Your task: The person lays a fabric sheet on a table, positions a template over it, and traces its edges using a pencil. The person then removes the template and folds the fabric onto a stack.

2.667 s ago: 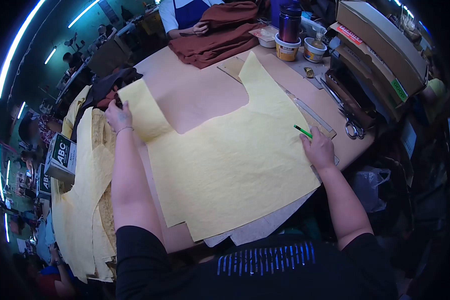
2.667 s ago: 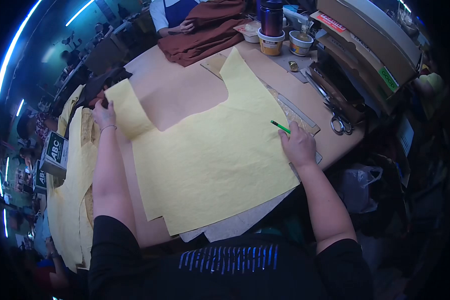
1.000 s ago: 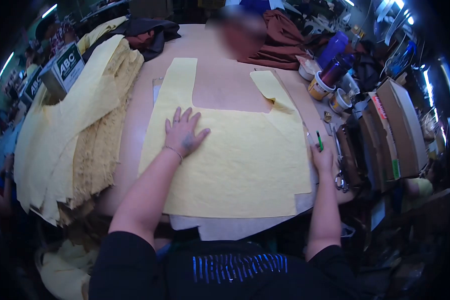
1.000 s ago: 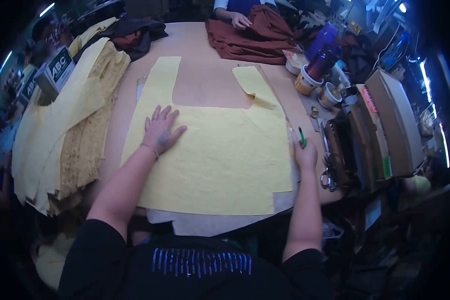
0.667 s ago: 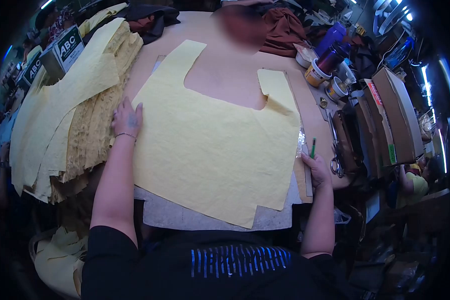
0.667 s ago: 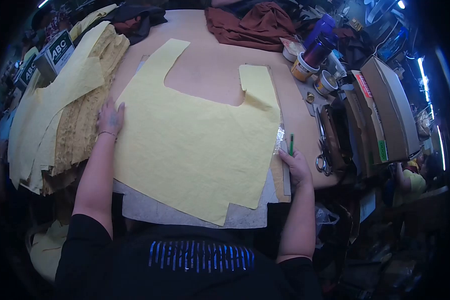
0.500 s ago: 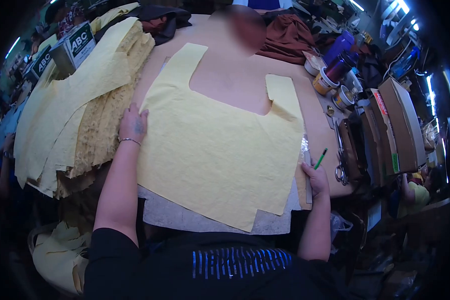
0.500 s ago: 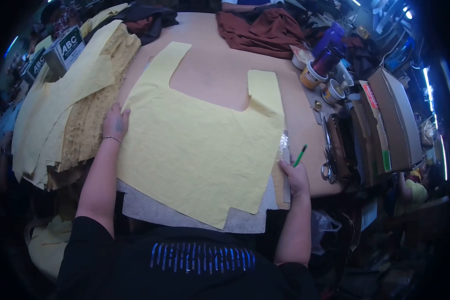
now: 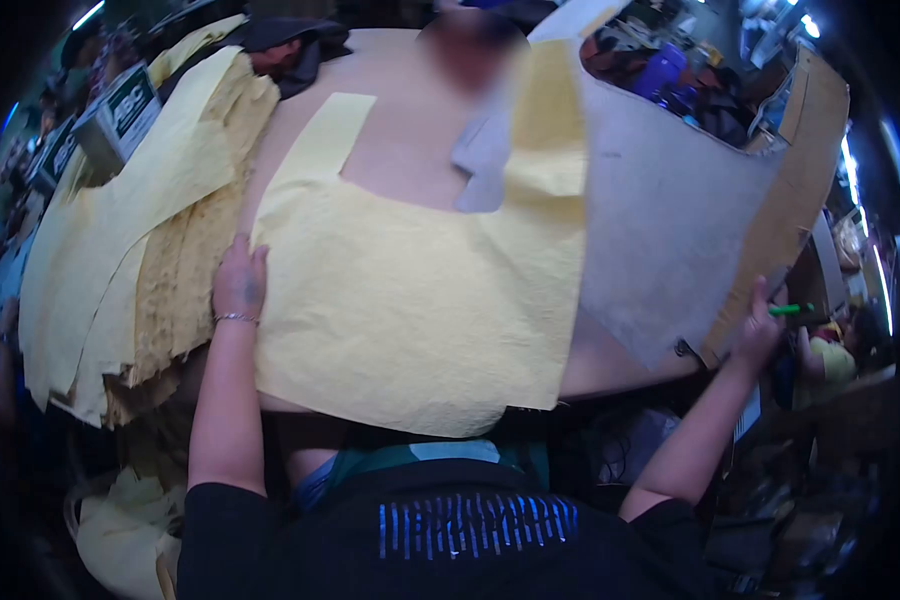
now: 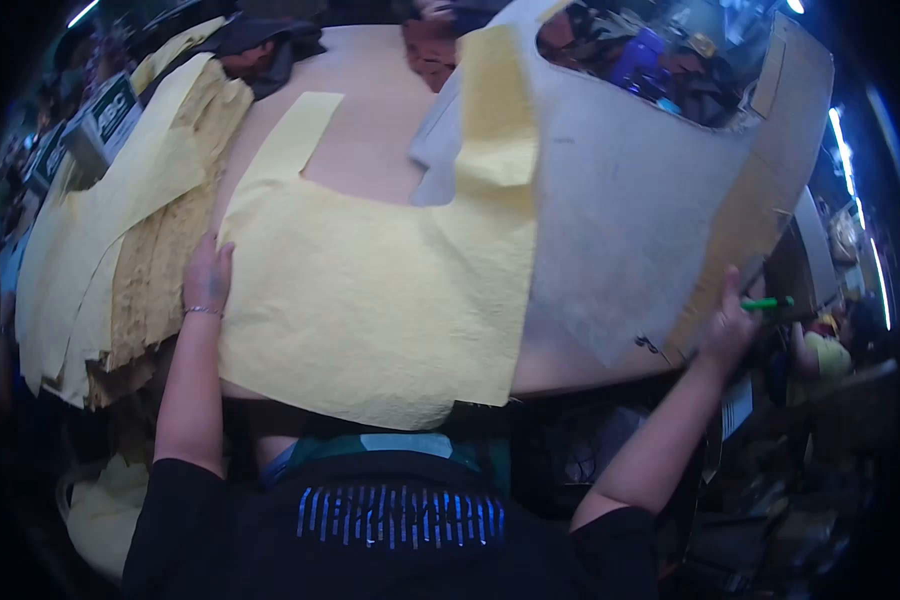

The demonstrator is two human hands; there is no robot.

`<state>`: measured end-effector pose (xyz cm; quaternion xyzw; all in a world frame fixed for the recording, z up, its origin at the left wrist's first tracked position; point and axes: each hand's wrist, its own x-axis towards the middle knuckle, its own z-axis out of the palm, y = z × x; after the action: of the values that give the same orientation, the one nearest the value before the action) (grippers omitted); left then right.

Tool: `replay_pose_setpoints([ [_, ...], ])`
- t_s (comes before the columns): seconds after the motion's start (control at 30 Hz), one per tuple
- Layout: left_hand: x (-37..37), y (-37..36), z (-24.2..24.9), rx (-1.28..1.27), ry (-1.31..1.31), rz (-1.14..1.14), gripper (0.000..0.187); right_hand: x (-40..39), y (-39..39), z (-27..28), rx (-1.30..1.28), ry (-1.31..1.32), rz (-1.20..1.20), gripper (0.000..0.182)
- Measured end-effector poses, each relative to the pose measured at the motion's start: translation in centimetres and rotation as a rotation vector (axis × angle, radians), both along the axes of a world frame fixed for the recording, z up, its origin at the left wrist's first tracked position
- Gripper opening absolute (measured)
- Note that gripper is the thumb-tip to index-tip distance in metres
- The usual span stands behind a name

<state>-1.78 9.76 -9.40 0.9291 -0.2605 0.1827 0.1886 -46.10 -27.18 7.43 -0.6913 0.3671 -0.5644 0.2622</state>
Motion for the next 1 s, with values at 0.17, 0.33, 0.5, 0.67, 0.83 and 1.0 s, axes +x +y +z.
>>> replay_pose_setpoints([
  [0.17, -1.3, -0.1, 1.3, 0.118, 0.0, 0.037, 0.041, 1.4, -0.8, -3.5, -0.088, -0.235, 0.019, 0.041],
  [0.33, -8.4, -3.9, 3.7, 0.259, -0.041, -0.287, 0.053, 0.5, -0.5, -4.7, -0.072, -0.22, 0.009, 0.044],
  [0.5, -12.4, -11.0, 3.9, 0.328, 0.127, -0.681, 0.05, 0.4, -0.6, -5.3, -0.081, -0.267, 0.01, 0.043],
  [0.67, -14.5, -18.3, 2.5, 0.312, 0.109, -0.9, 0.047, 0.5, -0.1, -5.6, -0.062, -0.32, -0.003, 0.042],
  [0.83, -15.4, -23.4, 2.5, 0.273, 0.177, -0.794, 0.049, 0.3, 0.5, -6.0, -0.149, -0.291, -0.053, 0.04],
  [1.0, -14.5, -26.4, 2.1, 0.243, 0.198, -0.603, 0.058, -3.1, 1.6, -4.1, -0.217, -0.206, -0.392, 0.039],
])
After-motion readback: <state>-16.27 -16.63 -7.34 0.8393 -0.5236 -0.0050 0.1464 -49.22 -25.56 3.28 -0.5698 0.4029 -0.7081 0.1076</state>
